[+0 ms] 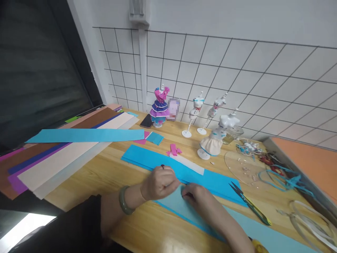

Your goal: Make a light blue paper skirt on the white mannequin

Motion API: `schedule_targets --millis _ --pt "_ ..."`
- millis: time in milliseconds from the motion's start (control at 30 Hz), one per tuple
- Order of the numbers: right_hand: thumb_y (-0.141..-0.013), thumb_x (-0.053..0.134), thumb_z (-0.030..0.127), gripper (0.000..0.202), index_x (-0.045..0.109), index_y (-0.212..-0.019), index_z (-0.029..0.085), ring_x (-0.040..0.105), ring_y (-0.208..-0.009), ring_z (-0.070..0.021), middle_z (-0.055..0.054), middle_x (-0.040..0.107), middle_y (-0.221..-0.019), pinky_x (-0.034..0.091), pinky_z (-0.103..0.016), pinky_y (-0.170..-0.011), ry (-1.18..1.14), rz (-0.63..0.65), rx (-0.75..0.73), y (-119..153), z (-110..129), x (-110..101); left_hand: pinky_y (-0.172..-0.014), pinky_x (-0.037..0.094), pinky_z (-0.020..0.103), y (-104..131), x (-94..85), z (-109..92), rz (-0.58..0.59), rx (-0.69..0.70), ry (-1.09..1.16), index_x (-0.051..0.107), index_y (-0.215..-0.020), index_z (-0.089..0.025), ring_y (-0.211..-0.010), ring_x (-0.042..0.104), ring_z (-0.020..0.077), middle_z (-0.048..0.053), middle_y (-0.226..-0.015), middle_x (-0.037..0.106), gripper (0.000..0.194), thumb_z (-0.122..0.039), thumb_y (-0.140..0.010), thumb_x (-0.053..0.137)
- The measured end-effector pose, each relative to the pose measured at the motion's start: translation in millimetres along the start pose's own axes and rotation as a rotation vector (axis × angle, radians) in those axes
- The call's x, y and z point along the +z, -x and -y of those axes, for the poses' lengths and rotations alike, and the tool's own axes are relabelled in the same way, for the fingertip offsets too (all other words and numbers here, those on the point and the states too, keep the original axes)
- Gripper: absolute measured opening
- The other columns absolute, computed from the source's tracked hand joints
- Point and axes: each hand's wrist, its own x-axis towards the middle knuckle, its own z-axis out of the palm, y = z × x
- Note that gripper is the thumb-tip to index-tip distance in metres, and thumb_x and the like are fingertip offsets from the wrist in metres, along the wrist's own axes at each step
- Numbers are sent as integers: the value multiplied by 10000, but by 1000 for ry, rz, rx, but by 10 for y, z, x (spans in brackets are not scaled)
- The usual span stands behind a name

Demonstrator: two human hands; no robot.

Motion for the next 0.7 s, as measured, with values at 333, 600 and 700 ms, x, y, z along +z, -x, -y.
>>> schedule_targets --millis 333,600,700 --pt "-851 510 313 171 647 -889 218 613 -805 -209 -70 667 -918 469 -332 -726 33 -53 50 26 -198 -64 -674 470 258 -45 -79 258 -235 -808 455 698 -746 -142 -678 632 148 50 -676 671 463 -478 -923 433" --pt "-871 509 415 239 621 -938 215 611 -805 -215 -80 668 -935 477 -345 -714 3 -58 75 -9 -285 -58 -677 461 248 -16 -11 295 -238 -917 565 717 -785 -134 -683 604 140 48 -675 654 502 -540 -901 445" --pt "-891 471 332 192 609 -832 212 600 -783 -199 -72 656 -879 471 -327 -701 -14 -70 -7 -7 -262 -49 -702 469 258 -11 13 288 -186 -915 570 718 -816 -135 -710 618 153 57 -709 672 512 -552 -901 433"
